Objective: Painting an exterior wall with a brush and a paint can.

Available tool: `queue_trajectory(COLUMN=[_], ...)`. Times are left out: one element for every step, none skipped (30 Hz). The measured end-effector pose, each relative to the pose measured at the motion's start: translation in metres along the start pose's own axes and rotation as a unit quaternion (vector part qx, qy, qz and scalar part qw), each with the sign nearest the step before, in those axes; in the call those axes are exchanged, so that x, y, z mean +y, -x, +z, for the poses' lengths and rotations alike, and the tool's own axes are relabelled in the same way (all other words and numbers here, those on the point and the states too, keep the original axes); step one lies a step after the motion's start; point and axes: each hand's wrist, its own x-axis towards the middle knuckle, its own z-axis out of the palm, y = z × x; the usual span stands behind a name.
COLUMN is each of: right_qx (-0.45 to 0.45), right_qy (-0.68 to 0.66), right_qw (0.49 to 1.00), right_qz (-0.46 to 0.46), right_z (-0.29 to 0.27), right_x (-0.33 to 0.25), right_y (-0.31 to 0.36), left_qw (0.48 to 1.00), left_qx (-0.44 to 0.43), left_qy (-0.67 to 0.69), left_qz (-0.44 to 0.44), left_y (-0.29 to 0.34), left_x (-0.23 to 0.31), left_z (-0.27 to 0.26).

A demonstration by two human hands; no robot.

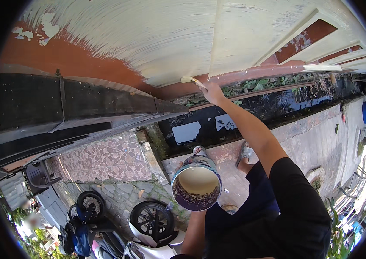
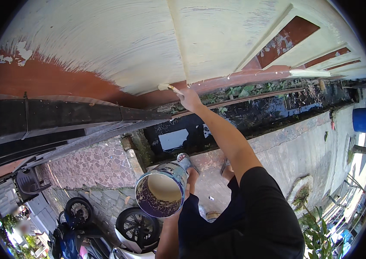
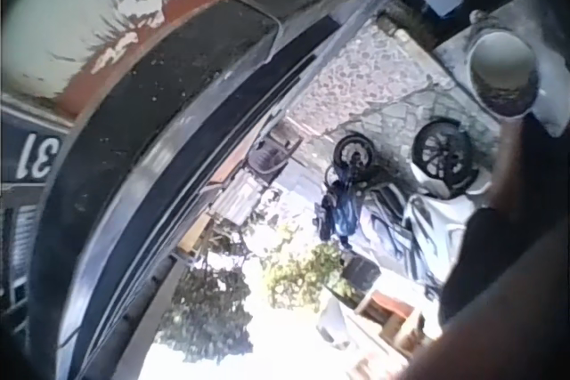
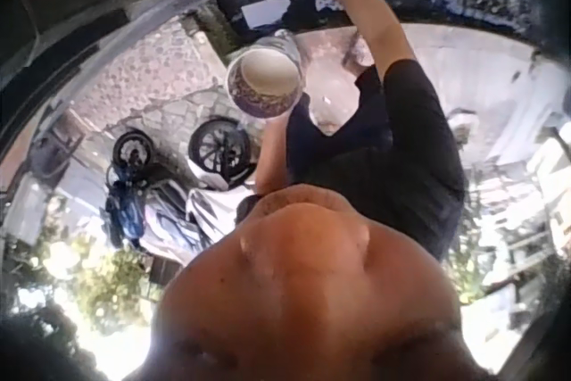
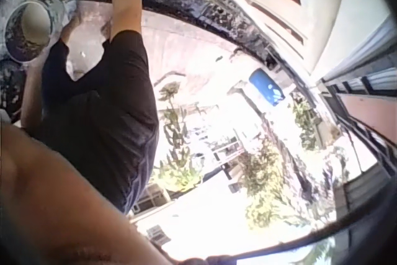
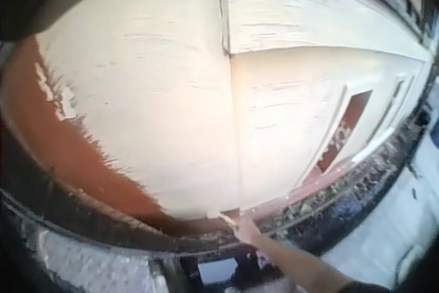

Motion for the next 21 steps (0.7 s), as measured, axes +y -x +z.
queue_trajectory(right_qx=[0.038, 0.066, 0.093, 0.081, 0.066, 0.036, -0.002, -0.059, -0.048, -0.065, -0.040, -0.039, -0.040, -0.037, -0.042, -0.019, -0.007, 0.024, 0.045, 0.045, 0.031], right_qy=[-0.031, -0.054, -0.079, -0.061, -0.043, -0.014, -0.029, -0.030, -0.031, -0.016, -0.026, -0.024, -0.019, -0.011, 0.004, 0.018, 0.040, 0.037, 0.044, 0.033, 0.034], right_qw=[0.999, 0.996, 0.991, 0.995, 0.997, 0.999, 0.999, 0.997, 0.995, 0.993, 0.994, 0.996, 0.998, 0.998, 0.998, 0.999, 0.999, 0.999, 0.998, 0.997, 0.993], right_qz=[0.000, 0.019, 0.048, 0.016, -0.005, 0.005, -0.039, -0.044, -0.086, -0.101, -0.100, -0.078, -0.050, -0.048, -0.040, -0.035, -0.013, -0.008, 0.028, 0.051, 0.107], right_z=[-0.009, -0.016, -0.018, -0.014, -0.007, 0.000, 0.015, 0.034, 0.054, 0.067, 0.067, 0.064, 0.059, 0.045, 0.024, 0.003, -0.019, -0.037, -0.051, -0.062, -0.066], right_x=[0.010, 0.016, 0.016, 0.009, 0.000, -0.010, -0.024, -0.042, -0.062, -0.075, -0.074, -0.071, -0.068, -0.055, -0.036, -0.018, 0.002, 0.018, 0.032, 0.043, 0.048], right_y=[0.012, 0.027, 0.038, 0.047, 0.055, 0.058, 0.051, 0.042, 0.026, 0.010, -0.003, -0.016, -0.026, -0.028, -0.024, -0.016, -0.008, 0.004, 0.016, 0.028, 0.038], left_qw=[1.000, 1.000, 0.999, 0.999, 0.999, 0.999, 0.998, 0.998, 0.998, 0.997, 0.997, 0.997, 0.996, 0.996, 0.996, 0.996, 0.996, 0.996, 0.995, 0.995, 0.994], left_qx=[-0.004, -0.007, -0.010, -0.012, -0.015, -0.017, -0.019, -0.019, -0.019, -0.019, -0.019, -0.019, -0.021, -0.022, -0.022, -0.022, -0.022, -0.021, -0.022, -0.023, -0.023], left_qy=[-0.010, -0.022, -0.029, -0.037, -0.045, -0.048, -0.053, -0.060, -0.064, -0.068, -0.073, -0.077, -0.080, -0.085, -0.087, -0.086, -0.087, -0.089, -0.094, -0.095, -0.101], left_qz=[0.003, 0.006, 0.008, 0.012, 0.013, 0.014, 0.013, 0.014, 0.013, 0.013, 0.015, 0.016, 0.016, 0.019, 0.020, 0.019, 0.019, 0.020, 0.020, 0.022, 0.022], left_y=[0.001, 0.002, 0.002, 0.003, 0.004, 0.005, 0.006, 0.007, 0.008, 0.009, 0.009, 0.010, 0.011, 0.012, 0.013, 0.015, 0.015, 0.017, 0.018, 0.019, 0.021], left_x=[0.002, 0.004, 0.006, 0.008, 0.009, 0.011, 0.013, 0.014, 0.015, 0.017, 0.018, 0.019, 0.019, 0.020, 0.021, 0.022, 0.021, 0.022, 0.021, 0.021, 0.022], left_z=[-0.001, -0.002, -0.003, -0.004, -0.004, -0.004, -0.004, -0.003, -0.003, -0.002, -0.001, -0.001, -0.001, -0.001, -0.001, -0.001, -0.002, -0.002, -0.003, -0.005, -0.006])
